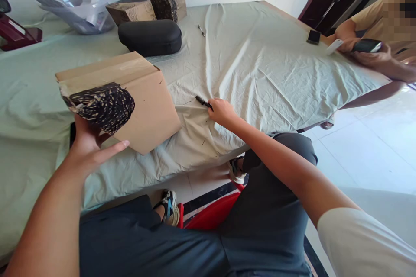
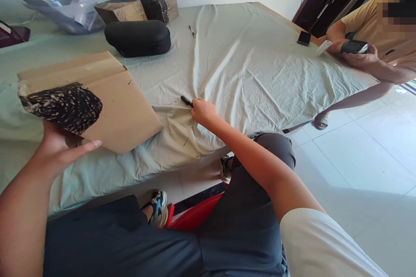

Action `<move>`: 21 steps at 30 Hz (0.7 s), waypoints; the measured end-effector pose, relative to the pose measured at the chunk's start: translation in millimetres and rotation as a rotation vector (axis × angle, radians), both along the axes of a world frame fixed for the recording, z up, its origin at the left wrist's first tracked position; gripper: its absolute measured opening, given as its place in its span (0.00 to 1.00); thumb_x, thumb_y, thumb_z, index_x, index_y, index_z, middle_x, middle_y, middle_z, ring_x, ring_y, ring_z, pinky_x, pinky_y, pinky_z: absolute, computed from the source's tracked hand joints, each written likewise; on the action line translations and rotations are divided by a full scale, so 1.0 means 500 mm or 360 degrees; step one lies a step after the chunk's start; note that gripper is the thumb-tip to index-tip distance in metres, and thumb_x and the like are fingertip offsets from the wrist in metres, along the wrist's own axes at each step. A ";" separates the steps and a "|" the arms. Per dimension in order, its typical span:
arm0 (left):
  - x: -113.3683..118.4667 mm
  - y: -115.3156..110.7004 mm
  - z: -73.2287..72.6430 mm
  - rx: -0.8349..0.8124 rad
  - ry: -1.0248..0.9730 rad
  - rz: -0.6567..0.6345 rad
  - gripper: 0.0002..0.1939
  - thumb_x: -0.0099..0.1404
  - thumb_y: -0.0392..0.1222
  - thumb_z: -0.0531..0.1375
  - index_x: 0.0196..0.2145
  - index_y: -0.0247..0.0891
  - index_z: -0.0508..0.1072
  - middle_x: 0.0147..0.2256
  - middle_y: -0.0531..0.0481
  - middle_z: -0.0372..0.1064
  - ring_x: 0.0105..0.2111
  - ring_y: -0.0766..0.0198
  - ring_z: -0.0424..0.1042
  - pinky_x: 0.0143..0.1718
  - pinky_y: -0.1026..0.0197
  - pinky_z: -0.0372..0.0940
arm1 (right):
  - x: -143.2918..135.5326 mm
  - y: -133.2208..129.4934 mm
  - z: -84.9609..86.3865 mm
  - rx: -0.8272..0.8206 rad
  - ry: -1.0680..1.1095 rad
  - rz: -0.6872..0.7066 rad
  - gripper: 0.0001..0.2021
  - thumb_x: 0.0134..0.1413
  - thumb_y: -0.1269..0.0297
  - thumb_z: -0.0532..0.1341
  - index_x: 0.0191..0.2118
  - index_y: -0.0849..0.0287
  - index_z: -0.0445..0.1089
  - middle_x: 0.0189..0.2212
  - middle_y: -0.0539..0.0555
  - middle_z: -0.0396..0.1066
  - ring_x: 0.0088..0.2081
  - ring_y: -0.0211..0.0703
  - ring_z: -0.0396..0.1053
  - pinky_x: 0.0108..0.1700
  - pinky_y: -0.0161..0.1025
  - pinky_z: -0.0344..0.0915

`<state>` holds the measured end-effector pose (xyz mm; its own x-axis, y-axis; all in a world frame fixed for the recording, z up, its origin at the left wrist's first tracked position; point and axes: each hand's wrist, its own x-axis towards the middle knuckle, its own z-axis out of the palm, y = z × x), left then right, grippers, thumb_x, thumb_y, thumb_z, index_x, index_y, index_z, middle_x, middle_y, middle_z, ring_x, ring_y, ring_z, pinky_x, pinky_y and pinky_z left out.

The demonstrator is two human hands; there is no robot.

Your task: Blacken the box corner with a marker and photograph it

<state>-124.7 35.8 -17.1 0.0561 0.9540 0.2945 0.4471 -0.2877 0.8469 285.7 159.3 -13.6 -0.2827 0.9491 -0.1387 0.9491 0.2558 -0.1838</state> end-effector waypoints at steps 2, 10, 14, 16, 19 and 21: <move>-0.004 0.003 0.002 0.0031 0.0012 -0.0005 0.70 0.44 0.40 0.86 0.77 0.60 0.57 0.83 0.38 0.54 0.81 0.30 0.60 0.76 0.15 0.59 | -0.010 0.006 -0.006 0.0032 0.0005 -0.0015 0.17 0.80 0.68 0.55 0.61 0.60 0.79 0.61 0.66 0.79 0.58 0.62 0.80 0.49 0.47 0.75; -0.025 0.001 -0.008 0.0003 0.0002 0.0055 0.74 0.40 0.47 0.88 0.77 0.59 0.54 0.83 0.34 0.51 0.81 0.26 0.60 0.71 0.16 0.65 | -0.055 0.053 -0.050 0.0234 0.0117 -0.0096 0.18 0.85 0.62 0.55 0.65 0.66 0.76 0.64 0.71 0.74 0.66 0.66 0.72 0.65 0.54 0.71; -0.031 -0.006 -0.013 0.0000 -0.0001 0.0090 0.73 0.39 0.51 0.88 0.76 0.58 0.56 0.82 0.32 0.54 0.80 0.26 0.62 0.69 0.15 0.67 | -0.073 0.057 -0.074 0.0307 0.0079 -0.0009 0.19 0.83 0.66 0.52 0.63 0.70 0.75 0.63 0.75 0.73 0.64 0.69 0.70 0.65 0.61 0.70; -0.030 -0.006 -0.014 -0.0021 -0.0011 0.0095 0.73 0.39 0.51 0.88 0.76 0.58 0.56 0.81 0.32 0.55 0.79 0.25 0.62 0.69 0.14 0.66 | -0.080 0.053 -0.081 0.0341 0.0053 0.0031 0.20 0.81 0.67 0.52 0.62 0.72 0.75 0.62 0.77 0.72 0.63 0.71 0.69 0.64 0.64 0.70; -0.026 -0.001 -0.012 -0.0036 -0.0044 0.0086 0.72 0.40 0.50 0.88 0.75 0.58 0.56 0.80 0.32 0.56 0.79 0.26 0.63 0.69 0.14 0.66 | -0.086 0.048 -0.086 0.0353 0.0052 0.0052 0.20 0.78 0.66 0.52 0.61 0.72 0.75 0.62 0.78 0.72 0.64 0.73 0.67 0.64 0.67 0.69; -0.025 0.004 -0.011 -0.0036 -0.0064 0.0083 0.72 0.41 0.50 0.88 0.76 0.58 0.55 0.81 0.32 0.55 0.78 0.27 0.63 0.69 0.13 0.66 | -0.081 0.050 -0.084 0.0334 0.0121 0.0053 0.21 0.76 0.64 0.54 0.63 0.71 0.74 0.63 0.77 0.71 0.65 0.74 0.66 0.65 0.69 0.68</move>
